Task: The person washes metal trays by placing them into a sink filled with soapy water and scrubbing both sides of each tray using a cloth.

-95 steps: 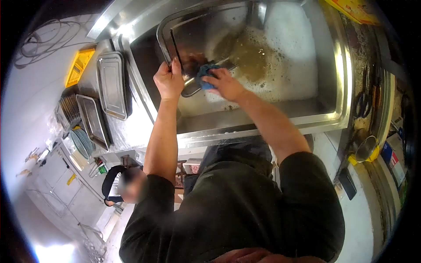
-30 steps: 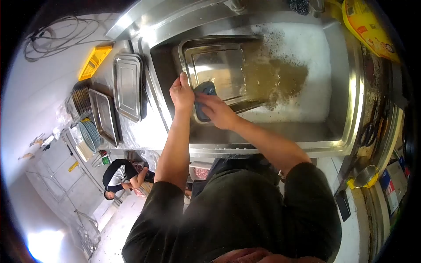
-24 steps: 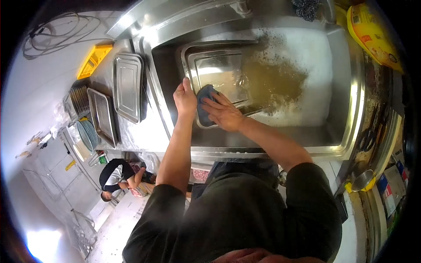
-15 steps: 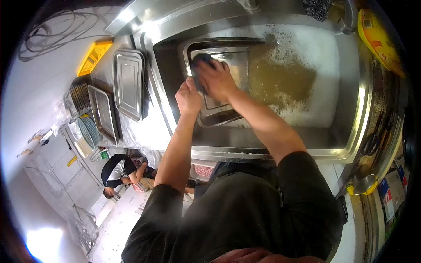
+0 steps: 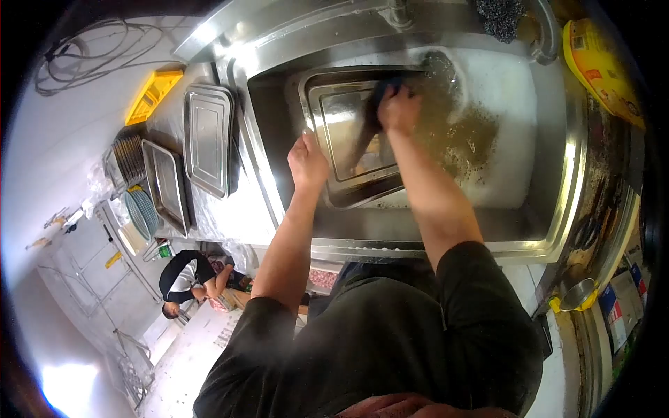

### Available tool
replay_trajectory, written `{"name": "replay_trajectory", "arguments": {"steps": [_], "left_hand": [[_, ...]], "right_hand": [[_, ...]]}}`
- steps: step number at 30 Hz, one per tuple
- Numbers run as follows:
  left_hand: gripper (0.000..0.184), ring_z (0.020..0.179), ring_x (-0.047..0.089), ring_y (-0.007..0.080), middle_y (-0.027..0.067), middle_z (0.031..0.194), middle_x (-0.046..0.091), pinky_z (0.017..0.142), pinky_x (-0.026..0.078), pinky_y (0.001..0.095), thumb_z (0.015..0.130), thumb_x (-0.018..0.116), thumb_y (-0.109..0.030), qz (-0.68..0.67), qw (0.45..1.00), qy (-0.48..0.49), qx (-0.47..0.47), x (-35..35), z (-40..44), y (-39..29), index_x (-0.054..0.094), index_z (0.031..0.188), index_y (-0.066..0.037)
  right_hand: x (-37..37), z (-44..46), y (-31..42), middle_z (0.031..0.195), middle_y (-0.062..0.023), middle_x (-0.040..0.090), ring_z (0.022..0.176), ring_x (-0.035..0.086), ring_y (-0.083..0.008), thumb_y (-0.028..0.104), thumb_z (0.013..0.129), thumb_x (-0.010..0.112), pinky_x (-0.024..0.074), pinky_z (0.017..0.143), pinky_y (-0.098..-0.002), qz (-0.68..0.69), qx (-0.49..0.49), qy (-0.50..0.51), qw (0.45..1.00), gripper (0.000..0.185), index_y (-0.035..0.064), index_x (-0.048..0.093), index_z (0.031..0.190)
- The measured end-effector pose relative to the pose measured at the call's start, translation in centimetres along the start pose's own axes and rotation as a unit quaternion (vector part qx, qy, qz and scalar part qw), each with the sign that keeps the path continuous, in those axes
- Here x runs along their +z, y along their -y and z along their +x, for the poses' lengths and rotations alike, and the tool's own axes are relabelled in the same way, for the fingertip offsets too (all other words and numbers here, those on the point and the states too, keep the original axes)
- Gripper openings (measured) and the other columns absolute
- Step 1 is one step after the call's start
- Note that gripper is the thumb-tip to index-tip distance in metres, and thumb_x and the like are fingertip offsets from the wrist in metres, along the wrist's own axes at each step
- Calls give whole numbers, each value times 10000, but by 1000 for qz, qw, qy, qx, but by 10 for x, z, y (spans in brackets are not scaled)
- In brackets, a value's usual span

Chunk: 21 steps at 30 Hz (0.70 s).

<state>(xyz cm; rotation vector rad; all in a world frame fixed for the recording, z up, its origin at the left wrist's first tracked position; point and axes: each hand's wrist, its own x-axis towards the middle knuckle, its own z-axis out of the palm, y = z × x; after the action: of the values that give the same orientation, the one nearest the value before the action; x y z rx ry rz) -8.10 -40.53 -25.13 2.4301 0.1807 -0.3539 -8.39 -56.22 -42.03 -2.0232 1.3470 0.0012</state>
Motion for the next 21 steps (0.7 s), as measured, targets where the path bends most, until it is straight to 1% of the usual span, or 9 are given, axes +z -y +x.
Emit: {"name": "replay_trajectory", "arguments": {"steps": [2,6,7,8,12,16,17,18,21], "left_hand": [[511,594,382,175,97,582,423,563,361,390,1011,397,-353,-10,999,14,-30,-3,-1,-5,503,713,49],[528,581,394,224,147,587,462,579,369,416,1016,369,-356,57,997,-6,42,3,3,17,509,714,54],[503,815,550,493,304,829,602,712,414,519,994,352,-344,80,997,12,11,4,5,24,596,813,57],[498,832,562,490,302,832,607,714,422,513,997,352,-336,104,994,5,35,3,2,11,610,843,61],[526,742,567,430,269,793,615,684,426,476,1007,339,-358,25,999,1,24,7,4,18,612,858,67],[587,684,553,372,236,744,613,670,421,457,1010,319,-411,-16,999,-32,-26,5,3,20,603,846,76],[579,686,549,392,254,737,600,669,420,459,1006,327,-407,22,999,-29,-27,5,2,21,595,843,79],[571,688,545,411,271,729,588,669,418,461,1002,335,-404,59,997,-28,-26,7,3,21,588,840,82],[462,692,559,436,283,735,583,655,425,482,981,423,-334,18,999,-38,-35,14,-10,22,579,807,65]], "right_hand": [[6,-26,9,1049,-255,589,980,550,-437,266,919,543,452,843,-499,188,-149,0,971,297,-14,614,988],[-40,-65,85,903,-236,640,810,608,-422,250,937,508,479,749,-457,412,-91,135,896,269,9,625,954],[-22,-70,90,920,-238,630,846,595,-420,285,940,504,468,772,-462,421,-123,110,892,304,5,621,925],[-9,-76,94,941,-250,611,889,569,-433,321,933,503,452,800,-476,467,-138,135,863,338,4,618,914],[-26,-97,81,938,-256,595,875,543,-447,306,920,505,436,778,-503,344,-206,203,893,323,4,615,892],[-48,-120,13,884,-168,592,872,585,-364,258,835,634,510,765,-433,245,-414,158,862,222,44,631,896],[-71,-121,-3,1081,-175,581,986,574,-383,229,824,649,499,842,-432,155,-408,229,870,274,65,627,1041],[-79,-116,-15,1109,-187,572,955,573,-397,225,825,654,497,820,-446,79,-398,234,884,277,61,625,1048],[-54,-99,-22,1048,-203,584,909,570,-401,194,840,643,486,797,-456,128,-157,93,975,246,41,632,1032]]}}
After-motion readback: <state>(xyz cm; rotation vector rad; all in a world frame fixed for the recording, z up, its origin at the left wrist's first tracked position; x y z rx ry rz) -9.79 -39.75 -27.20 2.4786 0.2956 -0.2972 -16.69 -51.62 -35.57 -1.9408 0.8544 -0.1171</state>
